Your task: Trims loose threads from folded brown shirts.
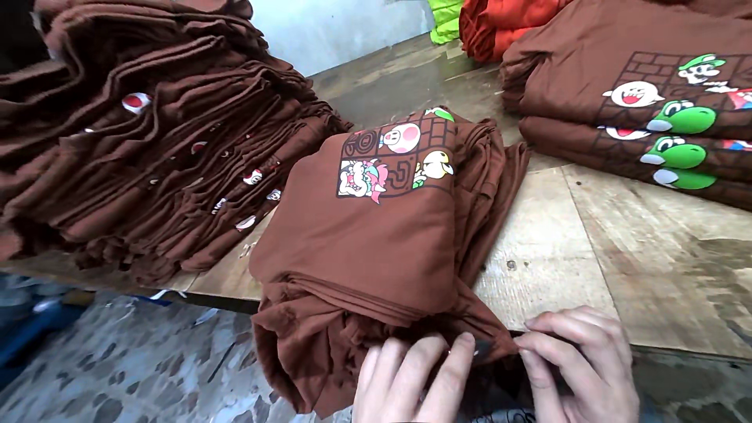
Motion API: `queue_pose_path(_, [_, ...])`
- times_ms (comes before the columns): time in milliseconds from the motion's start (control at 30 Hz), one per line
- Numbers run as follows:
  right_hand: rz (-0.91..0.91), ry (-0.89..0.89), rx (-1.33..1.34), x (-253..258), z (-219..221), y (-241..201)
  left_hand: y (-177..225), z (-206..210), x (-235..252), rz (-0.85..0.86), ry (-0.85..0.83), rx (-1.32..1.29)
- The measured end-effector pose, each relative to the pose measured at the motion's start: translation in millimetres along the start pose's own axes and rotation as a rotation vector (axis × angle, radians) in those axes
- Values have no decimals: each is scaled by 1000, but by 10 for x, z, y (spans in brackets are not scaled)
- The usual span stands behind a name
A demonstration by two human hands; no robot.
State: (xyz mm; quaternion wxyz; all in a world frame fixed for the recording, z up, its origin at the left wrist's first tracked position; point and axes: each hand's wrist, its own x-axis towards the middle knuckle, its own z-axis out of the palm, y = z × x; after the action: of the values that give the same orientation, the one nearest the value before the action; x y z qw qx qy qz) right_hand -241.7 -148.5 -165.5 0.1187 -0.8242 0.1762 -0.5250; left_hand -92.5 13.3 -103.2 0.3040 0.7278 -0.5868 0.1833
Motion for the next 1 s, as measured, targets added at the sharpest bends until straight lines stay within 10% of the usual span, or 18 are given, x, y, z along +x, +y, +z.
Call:
queue_pose_path(567, [-54,-31,-4,-75,40,-6,-82,70,-123,-58,-53,-15])
queue_pose_path(800, [13,94,441,122,325,-208,-104,10,-35,-90,-45,-133])
queue_pose_path(1000, [-134,-51,185,38,192,6,-336,278,-240,59,101,59])
